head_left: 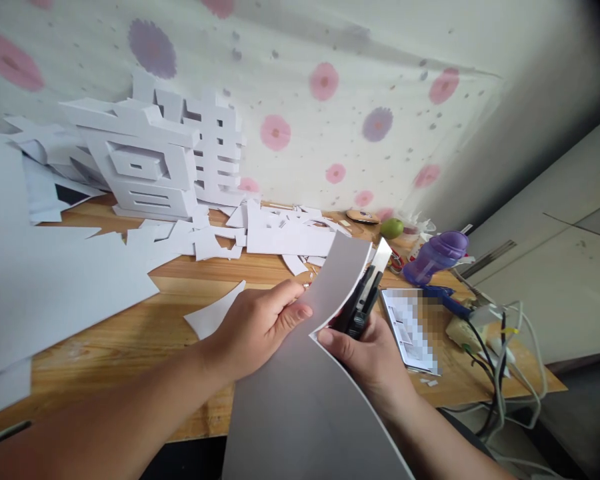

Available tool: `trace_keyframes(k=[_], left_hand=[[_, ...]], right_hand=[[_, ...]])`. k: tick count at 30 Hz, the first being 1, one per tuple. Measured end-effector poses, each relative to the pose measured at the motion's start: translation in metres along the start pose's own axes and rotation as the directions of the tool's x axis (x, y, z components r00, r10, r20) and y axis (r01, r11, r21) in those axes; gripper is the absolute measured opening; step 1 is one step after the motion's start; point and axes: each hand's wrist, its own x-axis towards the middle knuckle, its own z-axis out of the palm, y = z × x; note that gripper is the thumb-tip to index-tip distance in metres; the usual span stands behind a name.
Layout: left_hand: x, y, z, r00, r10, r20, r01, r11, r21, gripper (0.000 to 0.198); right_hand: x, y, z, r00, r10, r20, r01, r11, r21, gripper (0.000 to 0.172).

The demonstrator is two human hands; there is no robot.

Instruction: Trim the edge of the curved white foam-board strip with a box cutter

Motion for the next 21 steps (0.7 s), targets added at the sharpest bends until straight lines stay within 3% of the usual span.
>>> trace_keyframes(k=[4,9,13,16,18,21], left_hand=[[0.000,-0.003,0.002,0.991,0.132,-0.038,-0.134,0.989,-0.059,0.032],[0.000,-0.001,0.000,0.984,0.178,-0.015,-0.179,0.978,-0.110,0.040],[0.000,0.000,-0.003,0.983,0.173,-0.059,-0.178,0.979,-0.097,0.043],[0.001,-0.003,-0.004,0.985,0.139,-0.097,-0.147,0.986,-0.078,0.043],[0.001,-0.006,-0.005,0.985,0.137,-0.105,-0.144,0.987,-0.070,0.042],[0.002,-0.008,-0.006,0.986,0.121,-0.115,-0.128,0.990,-0.055,0.041]], right_hand=[[-0.006,-0.001,0.002,0.996,0.077,0.049,-0.082,0.988,0.132,0.039],[-0.003,-0.009,0.003,0.991,0.076,0.113,-0.094,0.983,0.156,0.031],[0.003,-0.012,-0.008,0.996,-0.082,0.038,0.075,0.983,0.171,0.027],[-0.001,-0.012,-0.021,0.972,-0.231,-0.035,0.234,0.964,0.127,0.019],[-0.005,-0.012,-0.030,0.965,-0.264,0.005,0.263,0.963,0.055,0.016],[-0.011,-0.011,-0.040,0.953,-0.240,0.187,0.265,0.955,-0.129,0.012]])
